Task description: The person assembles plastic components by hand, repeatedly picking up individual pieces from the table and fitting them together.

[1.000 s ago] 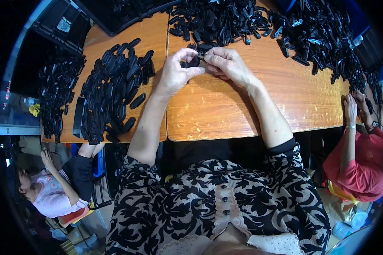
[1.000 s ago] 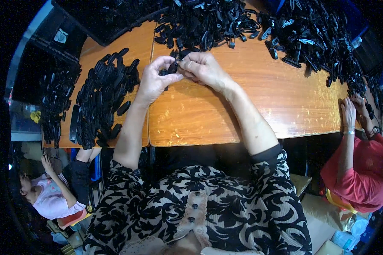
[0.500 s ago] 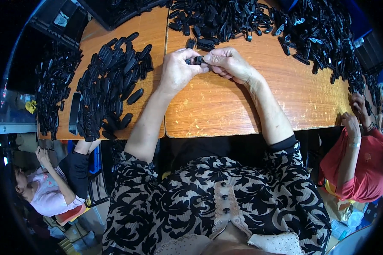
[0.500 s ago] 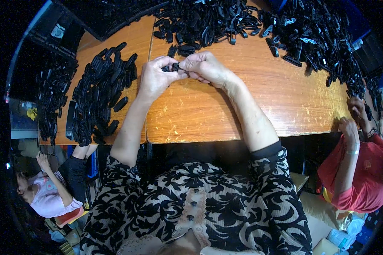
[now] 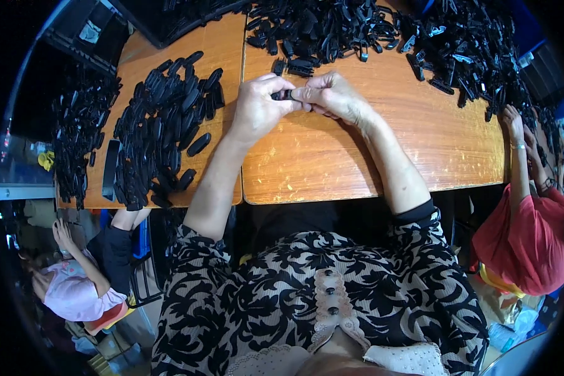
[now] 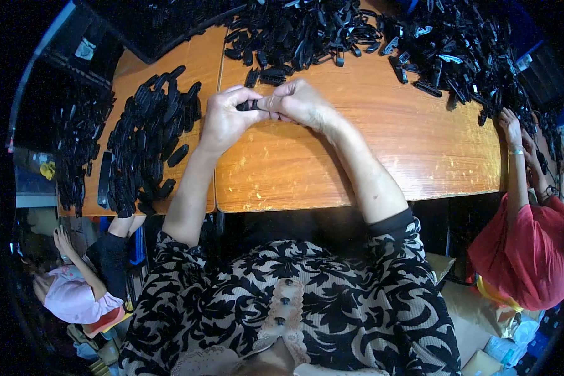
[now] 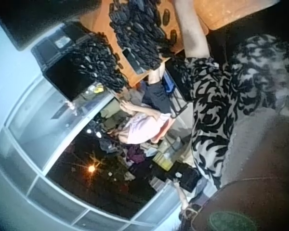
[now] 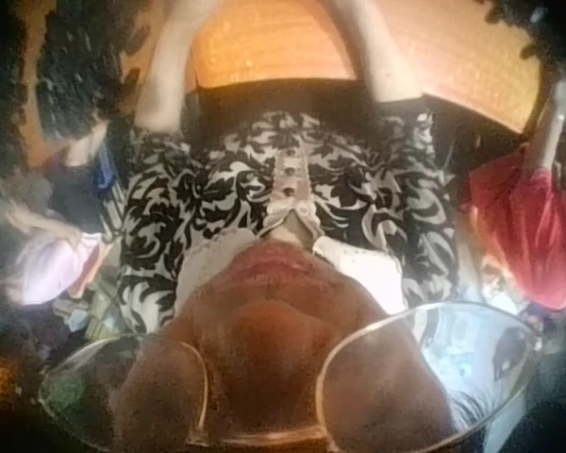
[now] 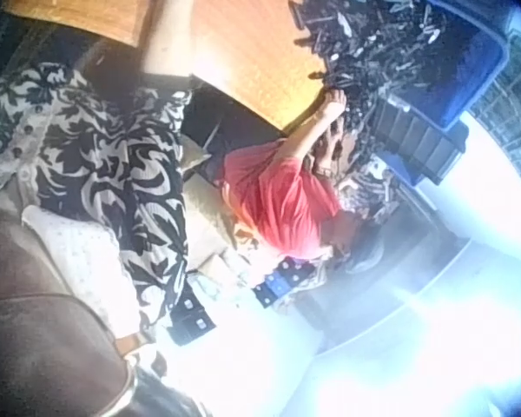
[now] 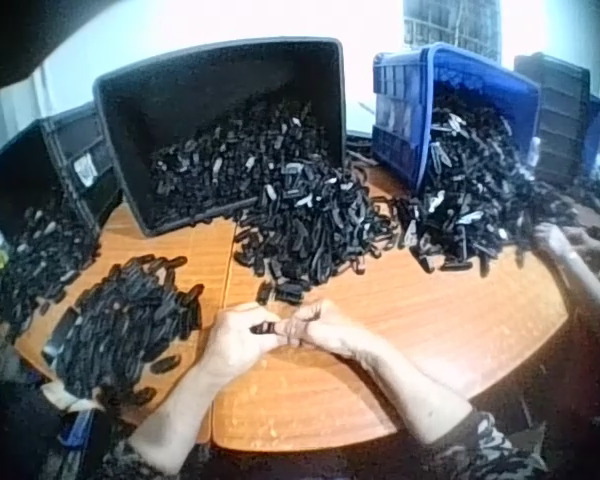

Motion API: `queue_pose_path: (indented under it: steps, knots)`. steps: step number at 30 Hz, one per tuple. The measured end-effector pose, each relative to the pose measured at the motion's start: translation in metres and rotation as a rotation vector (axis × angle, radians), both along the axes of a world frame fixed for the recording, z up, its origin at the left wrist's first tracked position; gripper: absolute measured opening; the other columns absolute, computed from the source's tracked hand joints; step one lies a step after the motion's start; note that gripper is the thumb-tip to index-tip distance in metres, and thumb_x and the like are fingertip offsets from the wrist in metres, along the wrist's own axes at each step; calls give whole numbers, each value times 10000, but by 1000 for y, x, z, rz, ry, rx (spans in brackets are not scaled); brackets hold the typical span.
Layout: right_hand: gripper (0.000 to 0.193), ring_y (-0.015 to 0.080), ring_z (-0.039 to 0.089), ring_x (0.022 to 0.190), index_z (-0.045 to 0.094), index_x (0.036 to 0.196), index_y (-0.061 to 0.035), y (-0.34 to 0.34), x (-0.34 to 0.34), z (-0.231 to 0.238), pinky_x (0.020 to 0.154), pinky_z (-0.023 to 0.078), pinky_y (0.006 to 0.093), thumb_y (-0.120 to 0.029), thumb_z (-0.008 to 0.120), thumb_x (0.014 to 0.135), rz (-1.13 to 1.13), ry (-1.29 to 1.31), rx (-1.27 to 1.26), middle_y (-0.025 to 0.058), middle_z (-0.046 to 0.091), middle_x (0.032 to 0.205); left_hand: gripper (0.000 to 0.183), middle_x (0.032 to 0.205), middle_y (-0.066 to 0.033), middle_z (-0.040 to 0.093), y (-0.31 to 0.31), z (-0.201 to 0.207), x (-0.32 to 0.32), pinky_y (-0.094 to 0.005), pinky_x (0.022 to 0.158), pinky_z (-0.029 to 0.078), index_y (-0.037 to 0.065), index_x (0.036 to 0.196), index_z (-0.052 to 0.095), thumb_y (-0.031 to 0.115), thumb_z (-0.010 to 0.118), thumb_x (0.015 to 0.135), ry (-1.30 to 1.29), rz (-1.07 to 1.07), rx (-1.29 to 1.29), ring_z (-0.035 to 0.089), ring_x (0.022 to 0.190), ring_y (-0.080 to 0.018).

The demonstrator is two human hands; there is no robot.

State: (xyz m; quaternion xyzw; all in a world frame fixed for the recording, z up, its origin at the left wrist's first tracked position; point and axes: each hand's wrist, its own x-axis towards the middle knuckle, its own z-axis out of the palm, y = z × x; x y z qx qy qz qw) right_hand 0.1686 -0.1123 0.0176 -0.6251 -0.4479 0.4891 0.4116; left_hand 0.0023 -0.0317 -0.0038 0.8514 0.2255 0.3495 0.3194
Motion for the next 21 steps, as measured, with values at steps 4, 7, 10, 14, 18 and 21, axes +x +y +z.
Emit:
queue_pose_path:
  steps: [4, 7, 10, 14, 18, 21]
  knots:
    - [355, 50, 503, 490, 654, 814, -56, 0, -2, -6, 411, 321, 184, -398, 741, 852, -2, -24, 36, 28, 642, 670, 272, 787, -34, 673, 4, 10, -10, -248, 564, 447, 22, 935, 743, 39, 831, 679, 57, -75, -116, 560, 638, -85]
    - [362, 49, 557, 549, 661, 896, -61, -5, 13, -5, 429, 356, 164, -416, 726, 867, 127, 88, 1, 28, 666, 720, 292, 784, -19, 673, 5, 15, -10, -225, 587, 437, 25, 990, 735, 22, 801, 706, 28, -132, -390, 577, 667, -81]
    - [353, 57, 516, 486, 667, 815, -69, -4, 18, -11, 404, 322, 177, -413, 720, 874, 215, 193, 88, 12, 633, 657, 279, 797, -17, 669, 5, 18, -9, -218, 614, 442, 13, 980, 732, 11, 790, 707, -32, -224, -209, 584, 693, -81]
    - [405, 49, 461, 457, 621, 695, -81, -1, 10, -7, 394, 291, 189, -435, 753, 840, 122, 168, 85, 2, 554, 568, 272, 864, -30, 672, 7, 17, -9, -223, 699, 466, 14, 973, 732, 14, 790, 707, -35, -215, -241, 611, 774, -99]
    - [439, 52, 478, 458, 629, 704, -60, 2, 10, -11, 395, 313, 200, -460, 724, 859, 113, 140, 118, 18, 561, 556, 262, 854, -41, 676, 8, 18, -8, -240, 701, 477, 31, 986, 738, 26, 774, 726, -46, -174, -198, 625, 772, -117]
    - [453, 180, 642, 702, 691, 903, -16, 10, 23, -18, 640, 520, 328, -467, 643, 912, -200, -360, 362, 89, 663, 741, 224, 886, -56, 683, 5, 31, -21, -274, 726, 501, 64, 981, 732, 51, 749, 757, 95, 32, 59, 652, 787, -176]
